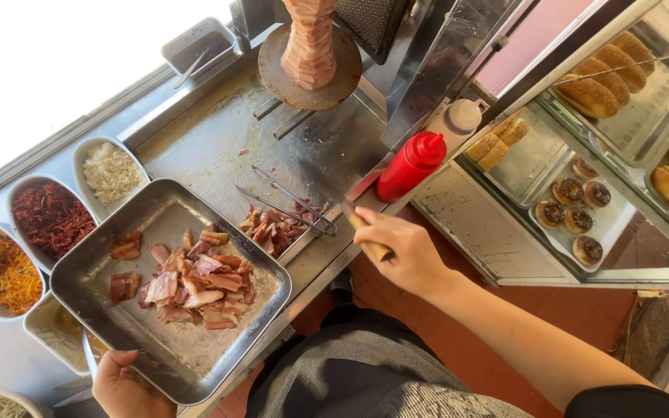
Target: Collecting sliced kebab meat into a tray and organizing food ingredients in a stall.
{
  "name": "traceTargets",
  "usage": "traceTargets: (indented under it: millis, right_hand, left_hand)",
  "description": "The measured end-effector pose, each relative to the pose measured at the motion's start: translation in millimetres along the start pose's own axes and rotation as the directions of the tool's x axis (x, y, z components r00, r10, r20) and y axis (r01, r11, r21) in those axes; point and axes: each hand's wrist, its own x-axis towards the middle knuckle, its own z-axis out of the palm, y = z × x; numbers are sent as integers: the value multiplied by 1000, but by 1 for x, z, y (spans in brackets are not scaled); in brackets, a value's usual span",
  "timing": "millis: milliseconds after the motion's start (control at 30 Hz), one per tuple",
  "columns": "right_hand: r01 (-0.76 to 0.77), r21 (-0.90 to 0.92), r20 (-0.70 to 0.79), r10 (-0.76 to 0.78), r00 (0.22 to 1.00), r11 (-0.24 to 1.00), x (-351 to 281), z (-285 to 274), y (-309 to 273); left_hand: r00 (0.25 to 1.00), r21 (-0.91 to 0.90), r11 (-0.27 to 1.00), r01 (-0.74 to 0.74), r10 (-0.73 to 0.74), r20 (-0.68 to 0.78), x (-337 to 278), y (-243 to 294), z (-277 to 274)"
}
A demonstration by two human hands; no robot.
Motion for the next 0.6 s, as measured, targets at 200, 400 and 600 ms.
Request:
traceTargets:
  millis: [200,400,600]
  right_hand:
    - [219,-232,31,-218,976,948,20,40,104]
    - [270,-289,246,-201,948,919,5,55,157]
    - [51,-148,350,4,937,988,-2,40,141]
  left_hand:
    - [999,7,999,-41,41,8,-12,4,4]
    - [996,28,998,-63,65,-60,-24,5,-13]
    - [1000,-14,1000,-3,3,-21,-7,-1,-89]
